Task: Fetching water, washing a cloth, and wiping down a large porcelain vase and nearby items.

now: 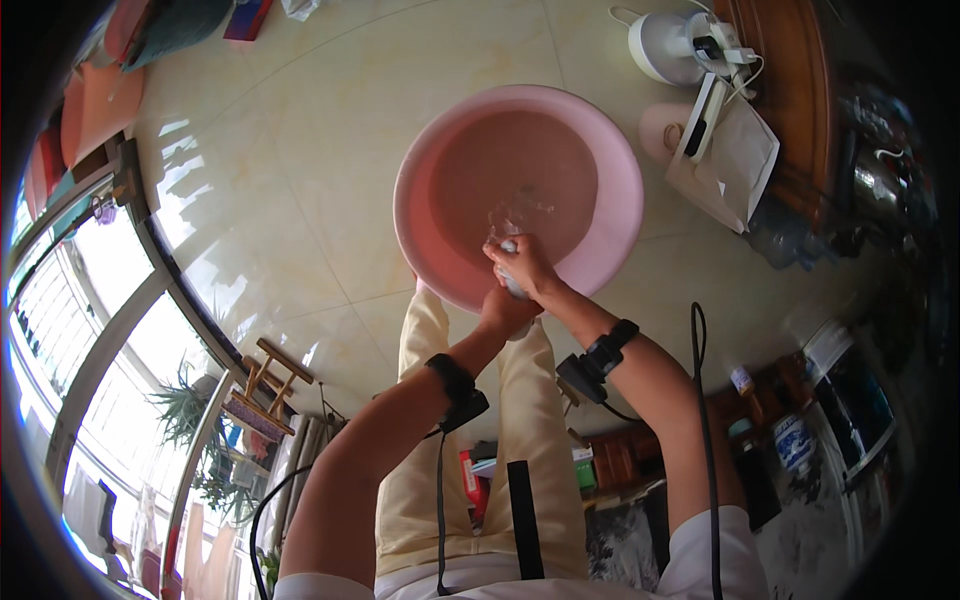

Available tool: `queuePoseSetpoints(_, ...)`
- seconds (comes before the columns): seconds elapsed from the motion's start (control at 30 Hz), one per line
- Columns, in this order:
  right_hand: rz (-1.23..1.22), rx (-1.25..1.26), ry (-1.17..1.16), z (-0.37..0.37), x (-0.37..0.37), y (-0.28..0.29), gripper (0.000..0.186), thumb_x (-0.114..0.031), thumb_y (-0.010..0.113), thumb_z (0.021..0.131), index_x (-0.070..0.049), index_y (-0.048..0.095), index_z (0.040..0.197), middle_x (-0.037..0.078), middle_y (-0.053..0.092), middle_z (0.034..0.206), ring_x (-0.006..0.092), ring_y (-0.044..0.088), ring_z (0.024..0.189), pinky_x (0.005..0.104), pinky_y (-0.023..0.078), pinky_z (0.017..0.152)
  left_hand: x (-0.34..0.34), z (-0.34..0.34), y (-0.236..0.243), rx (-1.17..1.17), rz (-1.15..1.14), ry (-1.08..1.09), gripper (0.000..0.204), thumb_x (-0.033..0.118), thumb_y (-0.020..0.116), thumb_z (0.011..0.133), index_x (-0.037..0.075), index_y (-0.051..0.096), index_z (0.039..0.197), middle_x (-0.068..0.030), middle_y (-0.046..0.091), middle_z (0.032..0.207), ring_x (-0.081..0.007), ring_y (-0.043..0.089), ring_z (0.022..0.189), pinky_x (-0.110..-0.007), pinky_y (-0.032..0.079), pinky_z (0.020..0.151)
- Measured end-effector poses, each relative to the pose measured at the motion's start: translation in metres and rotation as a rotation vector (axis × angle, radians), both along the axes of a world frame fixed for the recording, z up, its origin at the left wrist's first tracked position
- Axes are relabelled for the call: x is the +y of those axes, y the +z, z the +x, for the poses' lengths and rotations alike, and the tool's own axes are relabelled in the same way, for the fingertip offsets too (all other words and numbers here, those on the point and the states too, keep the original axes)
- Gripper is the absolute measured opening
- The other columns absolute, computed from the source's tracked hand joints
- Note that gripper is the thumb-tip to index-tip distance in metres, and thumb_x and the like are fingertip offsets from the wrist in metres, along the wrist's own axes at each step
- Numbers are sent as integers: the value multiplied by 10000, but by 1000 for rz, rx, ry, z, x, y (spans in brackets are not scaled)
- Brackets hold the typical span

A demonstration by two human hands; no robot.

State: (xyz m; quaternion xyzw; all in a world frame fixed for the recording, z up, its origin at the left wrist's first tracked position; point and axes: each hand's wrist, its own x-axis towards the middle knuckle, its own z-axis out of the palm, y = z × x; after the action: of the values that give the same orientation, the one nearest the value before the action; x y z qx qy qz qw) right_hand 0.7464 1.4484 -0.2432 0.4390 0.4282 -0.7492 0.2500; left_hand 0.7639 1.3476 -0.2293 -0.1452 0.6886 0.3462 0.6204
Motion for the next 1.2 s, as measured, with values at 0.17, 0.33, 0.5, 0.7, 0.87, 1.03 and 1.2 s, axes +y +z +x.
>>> queuePoseSetpoints(0.17, 133, -54, -61, 0, -2, -3, 231, -172, 586, 832, 6, 543, 691, 35, 468, 485, 117, 437, 386, 286, 366, 376, 5, 8, -16, 268, -20, -275, 284, 267, 654, 688, 27, 604, 832, -140, 627, 749, -284, 621, 738, -347, 478, 622)
queuePoseSetpoints(0.33, 280, -113, 22, -2, -2, -14, 290, -228, 575, 840, 14, 548, 681, 64, 500, 492, 145, 489, 401, 297, 395, 394, 8, 12, -33, 378, -44, -348, 518, 282, 623, 738, -74, 437, 1065, -260, 593, 939, -380, 584, 888, -411, 473, 711)
queuePoseSetpoints(0.5, 543, -104, 160, 8, -1, -28, 365, -281, 559, 829, 17, 545, 618, 139, 562, 535, 251, 572, 481, 346, 447, 481, 19, 13, -29, 382, -84, -391, 503, 279, 602, 760, -61, 422, 1083, -256, 597, 929, -384, 585, 878, -416, 481, 714)
queuePoseSetpoints(0.7, 619, -110, 192, 4, -5, -27, 354, -279, 549, 824, 0, 563, 607, 139, 571, 539, 277, 589, 530, 368, 457, 531, 16, 8, -31, 420, -88, -491, 513, 299, 582, 775, -53, 410, 1106, -247, 598, 933, -379, 585, 874, -421, 488, 706)
queuePoseSetpoints(0.87, 630, -101, 134, 11, -2, -34, 341, -259, 554, 835, 2, 547, 615, 109, 546, 511, 229, 558, 467, 335, 435, 469, 31, 1, -12, 355, -124, -434, 450, 279, 583, 754, -2, 475, 1089, -222, 535, 1084, -350, 572, 916, -397, 482, 755)
queuePoseSetpoints(1.03, 690, -75, 98, 10, -3, -33, 329, -284, 554, 820, 5, 582, 665, 143, 594, 591, 279, 595, 540, 359, 463, 540, 25, 2, -17, 445, -89, -425, 490, 276, 613, 735, -15, 455, 1097, -218, 541, 1085, -357, 573, 907, -397, 484, 741)
queuePoseSetpoints(1.2, 91, 78, -313, 13, 25, -16, 254, -219, 605, 816, -8, 549, 685, 88, 541, 556, 186, 529, 445, 320, 455, 478, 18, -14, -21, 275, 148, -147, 593, 308, 725, 626, -21, 494, 1063, -206, 611, 944, -302, 608, 883, -363, 475, 734)
